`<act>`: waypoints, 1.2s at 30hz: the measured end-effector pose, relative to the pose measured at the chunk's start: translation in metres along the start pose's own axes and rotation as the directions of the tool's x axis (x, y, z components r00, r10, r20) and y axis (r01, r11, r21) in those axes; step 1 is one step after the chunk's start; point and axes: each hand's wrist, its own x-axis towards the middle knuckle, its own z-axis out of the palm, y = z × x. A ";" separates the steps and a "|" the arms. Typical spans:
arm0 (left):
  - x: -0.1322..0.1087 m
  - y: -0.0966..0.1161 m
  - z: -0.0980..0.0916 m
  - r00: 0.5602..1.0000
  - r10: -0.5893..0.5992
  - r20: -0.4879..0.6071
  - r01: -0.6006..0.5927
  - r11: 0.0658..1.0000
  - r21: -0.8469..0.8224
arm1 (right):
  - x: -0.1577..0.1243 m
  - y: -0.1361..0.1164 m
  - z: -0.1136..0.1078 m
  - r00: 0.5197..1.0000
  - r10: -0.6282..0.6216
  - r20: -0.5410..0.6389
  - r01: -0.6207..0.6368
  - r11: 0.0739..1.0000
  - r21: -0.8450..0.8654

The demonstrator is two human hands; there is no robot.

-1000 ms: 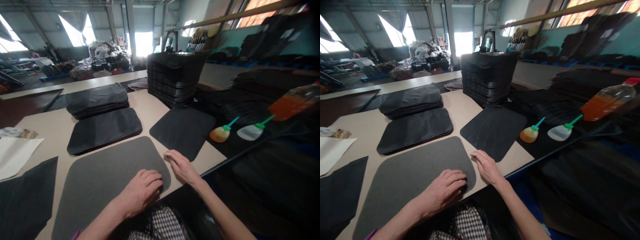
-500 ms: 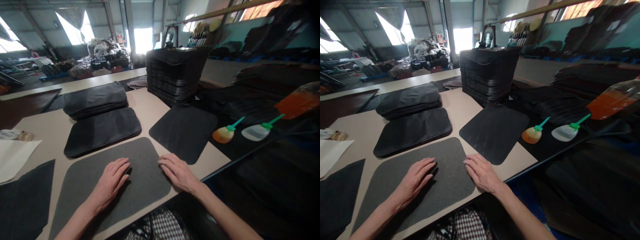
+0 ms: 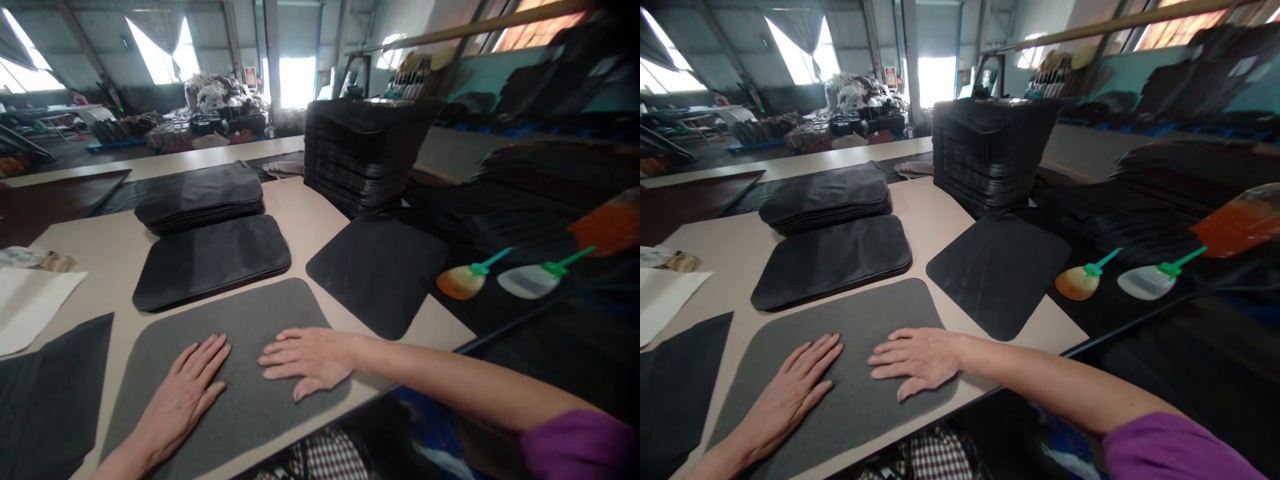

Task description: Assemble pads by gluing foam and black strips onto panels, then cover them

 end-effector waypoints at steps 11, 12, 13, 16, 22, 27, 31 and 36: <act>-0.001 0.001 0.000 1.000 -0.018 -0.009 0.018 0.999 -0.029 | -0.008 0.050 -0.024 0.950 0.298 -0.095 -0.310 0.937 -0.160; -0.001 0.001 0.000 1.000 -0.018 -0.006 0.018 1.000 -0.024 | -0.008 0.050 -0.023 0.935 0.338 -0.111 -0.353 0.919 -0.175; -0.002 0.001 0.001 1.000 -0.019 -0.003 0.019 1.000 -0.019 | -0.008 0.049 -0.022 0.918 0.375 -0.127 -0.394 0.901 -0.185; -0.002 0.001 0.002 1.000 -0.027 0.005 0.027 0.999 -0.019 | -0.004 0.045 -0.016 0.867 0.467 -0.175 -0.495 0.847 -0.191; -0.003 0.000 -0.001 0.997 -0.054 0.047 0.059 0.992 -0.114 | -0.001 0.040 -0.007 0.779 0.589 -0.213 -0.626 0.752 -0.207; -0.003 0.001 -0.003 0.995 -0.082 0.051 0.089 0.985 -0.150 | 0.012 0.045 -0.004 0.655 0.690 -0.308 -0.753 0.629 -0.193; -0.005 0.003 -0.003 0.993 -0.086 0.084 0.097 0.984 -0.149 | 0.030 0.050 0.006 0.633 0.694 -0.343 -0.770 0.612 -0.183; 0.006 -0.010 -0.011 0.977 -0.154 0.148 0.188 0.948 -0.255 | 0.035 0.052 0.014 0.635 0.689 -0.349 -0.767 0.619 -0.172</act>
